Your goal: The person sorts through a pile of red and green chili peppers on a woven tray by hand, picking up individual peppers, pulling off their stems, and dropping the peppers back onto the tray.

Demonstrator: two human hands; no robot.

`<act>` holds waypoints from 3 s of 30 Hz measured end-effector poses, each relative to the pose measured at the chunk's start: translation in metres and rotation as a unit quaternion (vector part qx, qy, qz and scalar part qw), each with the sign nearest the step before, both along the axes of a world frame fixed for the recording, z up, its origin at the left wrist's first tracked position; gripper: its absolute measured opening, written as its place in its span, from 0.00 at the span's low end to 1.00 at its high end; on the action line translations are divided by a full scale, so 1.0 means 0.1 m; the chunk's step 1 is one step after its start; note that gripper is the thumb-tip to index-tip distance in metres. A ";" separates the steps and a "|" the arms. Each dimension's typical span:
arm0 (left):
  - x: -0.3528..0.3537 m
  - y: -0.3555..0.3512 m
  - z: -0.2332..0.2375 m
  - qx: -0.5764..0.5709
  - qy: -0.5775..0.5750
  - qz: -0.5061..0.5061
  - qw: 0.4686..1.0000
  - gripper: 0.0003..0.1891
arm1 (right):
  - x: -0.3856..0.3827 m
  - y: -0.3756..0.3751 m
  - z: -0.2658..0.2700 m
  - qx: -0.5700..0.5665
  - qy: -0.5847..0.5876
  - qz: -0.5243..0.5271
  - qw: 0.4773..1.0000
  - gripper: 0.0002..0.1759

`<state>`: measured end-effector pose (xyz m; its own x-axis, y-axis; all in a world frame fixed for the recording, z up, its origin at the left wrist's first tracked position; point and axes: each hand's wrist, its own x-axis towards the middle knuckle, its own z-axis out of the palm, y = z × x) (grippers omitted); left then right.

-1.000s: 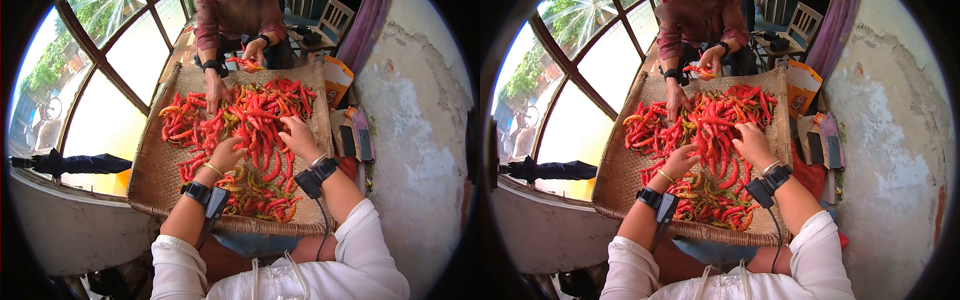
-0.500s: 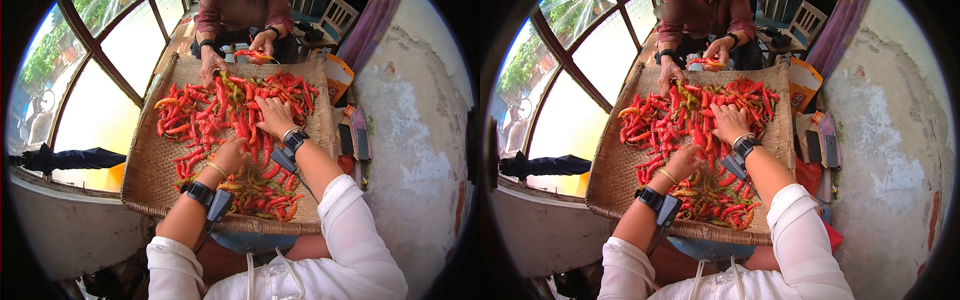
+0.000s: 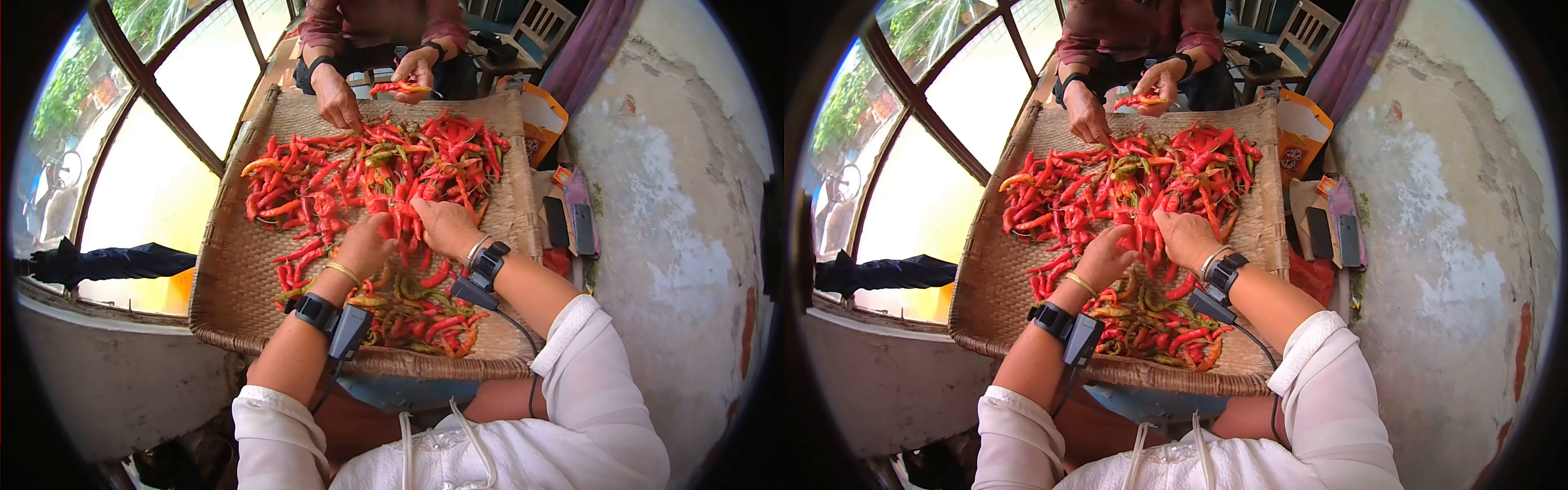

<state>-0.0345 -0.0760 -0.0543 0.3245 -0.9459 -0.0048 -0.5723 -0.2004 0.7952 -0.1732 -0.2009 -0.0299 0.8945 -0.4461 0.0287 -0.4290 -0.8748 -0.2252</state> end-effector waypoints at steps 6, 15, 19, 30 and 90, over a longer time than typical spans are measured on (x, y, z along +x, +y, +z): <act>0.00 0.02 -0.10 -0.024 -0.095 -0.029 0.995 0.21 | -0.36 0.13 0.04 0.039 -0.051 0.081 0.995 0.25; -0.06 0.04 0.06 0.031 -0.050 -0.068 0.996 0.20 | -0.05 -1.02 0.37 0.013 -0.158 -0.152 0.976 0.24; -0.05 0.04 0.06 0.036 -0.048 -0.084 0.995 0.19 | 0.17 -1.31 0.25 -0.040 -0.131 -0.200 0.970 0.34; -0.11 0.07 0.07 0.057 0.017 -0.106 0.993 0.21 | 0.34 -1.90 -0.03 0.092 0.013 -0.187 0.978 0.46; -0.30 0.28 0.57 0.122 0.209 -0.040 0.970 0.07 | -0.36 0.19 0.34 0.334 -0.364 -0.118 0.862 0.12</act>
<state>-0.0649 -0.0482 0.0024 0.1722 -0.9220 -0.3468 -0.2324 -0.3801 0.8953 -0.2092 -0.1818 0.0037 0.6300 -0.7476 0.2100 -0.1105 -0.3540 -0.9287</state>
